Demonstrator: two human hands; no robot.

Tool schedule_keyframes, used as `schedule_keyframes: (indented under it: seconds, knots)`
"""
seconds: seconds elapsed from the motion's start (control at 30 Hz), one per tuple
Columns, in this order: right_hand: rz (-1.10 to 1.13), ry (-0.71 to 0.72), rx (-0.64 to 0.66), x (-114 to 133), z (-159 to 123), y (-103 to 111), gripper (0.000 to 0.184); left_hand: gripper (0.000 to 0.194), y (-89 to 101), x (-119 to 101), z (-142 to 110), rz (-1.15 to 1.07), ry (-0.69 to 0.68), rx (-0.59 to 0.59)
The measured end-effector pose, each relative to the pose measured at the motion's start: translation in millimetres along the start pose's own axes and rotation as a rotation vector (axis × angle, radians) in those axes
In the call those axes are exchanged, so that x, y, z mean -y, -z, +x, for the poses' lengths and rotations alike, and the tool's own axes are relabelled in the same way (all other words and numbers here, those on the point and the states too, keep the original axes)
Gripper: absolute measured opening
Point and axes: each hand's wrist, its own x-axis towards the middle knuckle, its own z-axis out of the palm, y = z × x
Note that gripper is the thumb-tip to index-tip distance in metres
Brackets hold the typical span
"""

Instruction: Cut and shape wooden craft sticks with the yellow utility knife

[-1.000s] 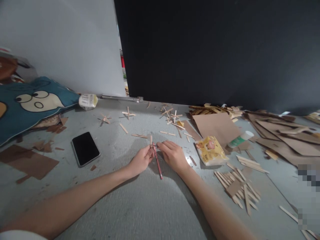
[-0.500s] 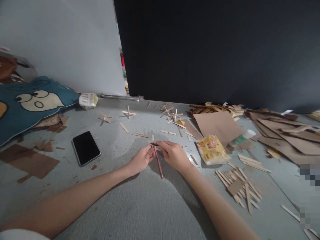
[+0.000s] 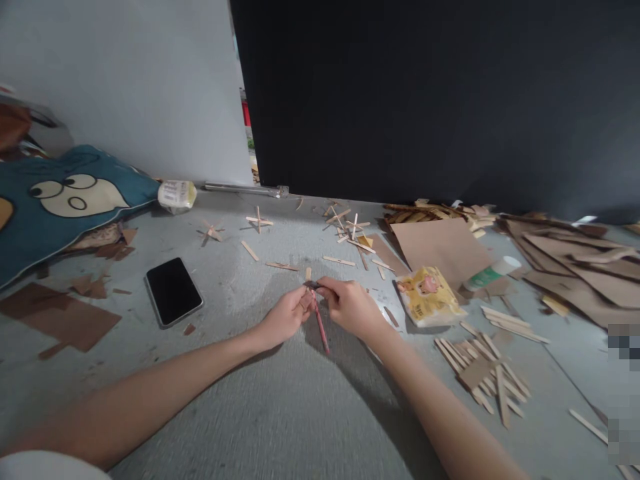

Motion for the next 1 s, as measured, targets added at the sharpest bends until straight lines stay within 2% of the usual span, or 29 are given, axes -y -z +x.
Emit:
schedule_keyframes:
  seconds: [0.3,0.47,0.63,0.73,0.9,1.0]
  knots:
    - [0.029,-0.088,0.043,3.9,2.5,0.6,0.020,0.033,-0.7,0.2,-0.6,0.116,-0.041,-0.006]
    - [0.037,-0.119,0.024,4.7,3.0,-0.7,0.020,0.038,-1.1,-3.3,-1.5,0.063,-0.025,0.057]
    - [0.055,-0.179,0.044,7.4,3.3,-2.0,0.019,0.038,2.3,-6.2,-2.9,0.147,-0.035,0.088]
    - [0.081,-0.223,0.066,8.2,3.2,-4.3,0.019,0.040,4.0,-4.8,-3.6,0.080,0.005,0.130]
    - [0.158,-0.253,0.050,7.7,4.4,-7.2,0.019,0.047,4.5,-3.7,-4.6,0.063,-0.010,0.137]
    - [0.310,-0.285,0.094,7.5,6.5,-4.0,0.027,0.049,3.9,-2.7,-4.6,0.098,-0.049,0.102]
